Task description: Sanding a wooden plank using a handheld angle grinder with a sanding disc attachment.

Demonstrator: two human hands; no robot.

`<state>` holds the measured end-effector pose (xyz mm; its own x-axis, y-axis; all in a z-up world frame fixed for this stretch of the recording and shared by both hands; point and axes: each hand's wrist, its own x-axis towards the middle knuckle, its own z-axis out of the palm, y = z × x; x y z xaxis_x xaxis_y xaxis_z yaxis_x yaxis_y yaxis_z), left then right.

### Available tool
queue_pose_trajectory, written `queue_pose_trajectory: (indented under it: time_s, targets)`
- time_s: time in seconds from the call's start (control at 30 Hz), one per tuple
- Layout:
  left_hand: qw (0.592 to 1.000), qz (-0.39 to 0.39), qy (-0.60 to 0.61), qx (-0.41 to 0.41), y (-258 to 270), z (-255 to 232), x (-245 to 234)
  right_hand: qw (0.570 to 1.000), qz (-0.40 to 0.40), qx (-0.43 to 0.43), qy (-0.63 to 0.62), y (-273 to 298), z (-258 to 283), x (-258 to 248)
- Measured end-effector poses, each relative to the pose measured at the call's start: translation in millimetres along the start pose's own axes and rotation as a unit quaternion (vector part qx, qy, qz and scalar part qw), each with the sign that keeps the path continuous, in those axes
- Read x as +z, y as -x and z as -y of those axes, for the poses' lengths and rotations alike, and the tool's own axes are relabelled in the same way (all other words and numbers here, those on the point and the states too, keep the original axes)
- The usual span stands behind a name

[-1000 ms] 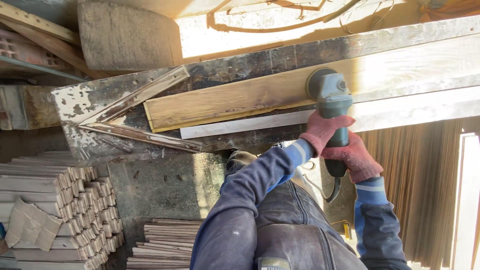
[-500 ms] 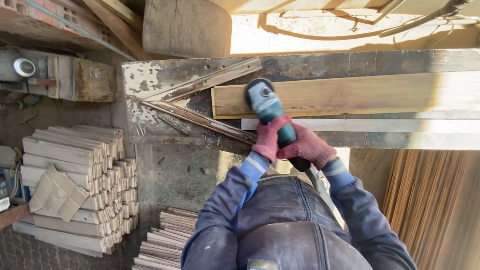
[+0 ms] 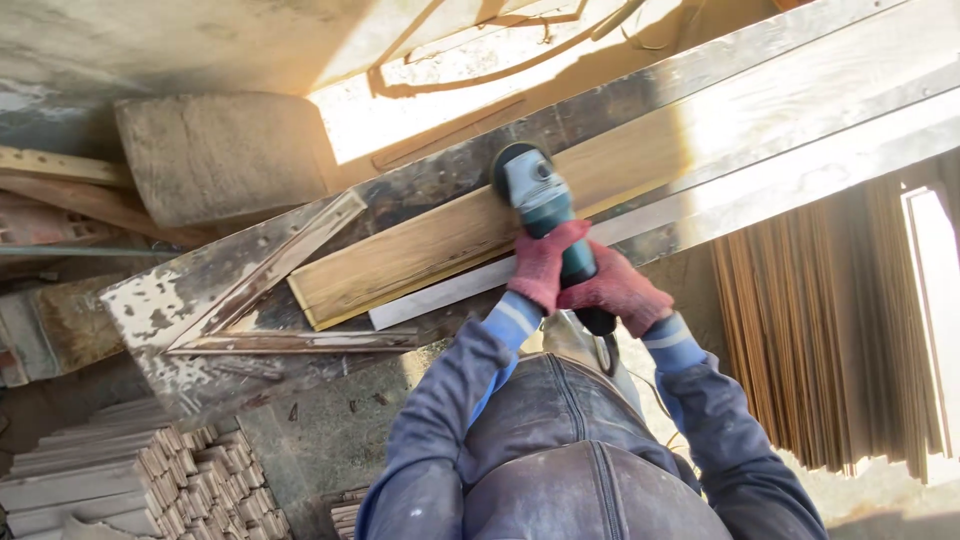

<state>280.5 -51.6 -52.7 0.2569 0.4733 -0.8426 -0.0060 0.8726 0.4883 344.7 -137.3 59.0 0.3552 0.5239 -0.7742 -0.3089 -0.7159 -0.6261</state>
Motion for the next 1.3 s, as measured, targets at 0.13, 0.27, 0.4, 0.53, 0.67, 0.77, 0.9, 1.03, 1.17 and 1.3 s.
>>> queue_pose_trajectory:
  time_s: [0.13,0.27,0.4,0.53,0.67,0.77,0.9,1.03,1.17,1.3]
  targets:
    - [0.993,0.048,-0.103,0.012,20,10,135,0.997,-0.057,-0.012,-0.047,0,7,-98]
    - [0.973,0.121,-0.195,-0.009,12,43,226,0.987,-0.130,-0.007,-0.095,-4,3,-174]
    - [0.953,0.165,-0.252,-0.036,14,55,271,0.983,-0.160,-0.006,-0.086,-15,-29,-224]
    - [0.964,0.157,-0.209,-0.045,28,46,252,0.988,-0.138,-0.010,-0.067,-20,-31,-216]
    - [0.978,0.122,-0.169,-0.030,35,32,203,0.992,-0.108,-0.016,-0.065,-10,-15,-174]
    - [0.984,0.092,-0.148,-0.020,55,18,152,0.996,-0.074,-0.005,-0.057,0,-19,-135]
    - [0.993,0.031,-0.108,-0.040,75,17,79,0.999,-0.018,0.033,-0.038,0,-62,-88]
    - [0.999,-0.037,0.012,-0.012,81,25,47,0.999,0.025,0.036,-0.016,3,-69,-62]
    - [0.999,0.013,-0.048,-0.016,72,21,57,1.000,-0.002,0.025,-0.015,10,-53,-69]
    - [0.993,0.090,-0.074,-0.035,78,23,116,0.994,-0.093,0.032,-0.052,26,-50,-101]
